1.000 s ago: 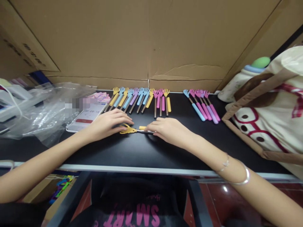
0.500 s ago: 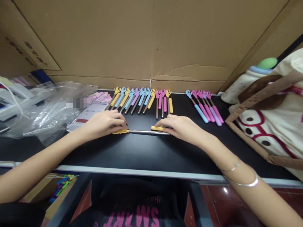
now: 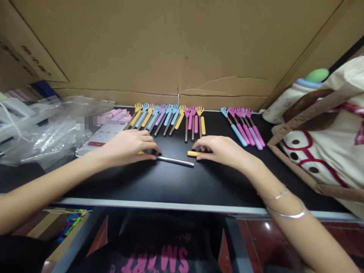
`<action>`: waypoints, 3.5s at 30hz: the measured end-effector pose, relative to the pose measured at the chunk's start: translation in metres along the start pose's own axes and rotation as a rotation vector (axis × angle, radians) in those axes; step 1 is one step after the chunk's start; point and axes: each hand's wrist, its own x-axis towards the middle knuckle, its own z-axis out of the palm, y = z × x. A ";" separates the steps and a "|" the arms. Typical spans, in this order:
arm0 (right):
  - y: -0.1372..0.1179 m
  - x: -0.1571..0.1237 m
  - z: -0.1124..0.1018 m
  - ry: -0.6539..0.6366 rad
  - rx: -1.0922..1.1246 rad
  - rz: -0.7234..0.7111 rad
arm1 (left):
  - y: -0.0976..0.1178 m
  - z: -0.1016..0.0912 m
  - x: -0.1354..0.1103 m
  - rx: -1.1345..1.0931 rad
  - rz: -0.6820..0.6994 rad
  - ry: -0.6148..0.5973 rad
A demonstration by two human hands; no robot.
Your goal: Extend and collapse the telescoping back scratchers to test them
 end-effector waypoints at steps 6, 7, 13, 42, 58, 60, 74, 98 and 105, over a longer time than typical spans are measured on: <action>-0.003 0.001 0.004 0.020 -0.039 -0.002 | 0.022 0.007 0.029 0.029 0.108 0.017; -0.004 0.001 0.005 0.018 -0.044 0.000 | 0.023 0.009 0.031 0.026 0.109 0.023; -0.008 0.000 0.002 0.049 -0.055 0.009 | 0.019 0.009 0.023 0.030 0.037 0.063; 0.002 0.021 0.001 0.375 -0.276 0.131 | 0.002 0.021 0.014 0.077 -0.140 0.282; -0.004 0.019 0.018 0.343 -0.275 0.044 | 0.006 0.014 0.011 0.109 -0.182 0.296; -0.005 0.018 0.017 0.348 -0.257 0.021 | 0.008 0.014 0.012 0.103 -0.189 0.286; -0.012 0.015 0.010 0.344 -0.166 -0.008 | 0.005 0.016 0.012 0.091 -0.233 0.281; -0.014 0.012 0.011 0.424 -0.287 -0.008 | 0.003 0.019 0.011 0.046 -0.242 0.253; -0.012 0.012 0.010 0.422 -0.288 -0.020 | 0.001 0.020 0.011 0.000 -0.246 0.257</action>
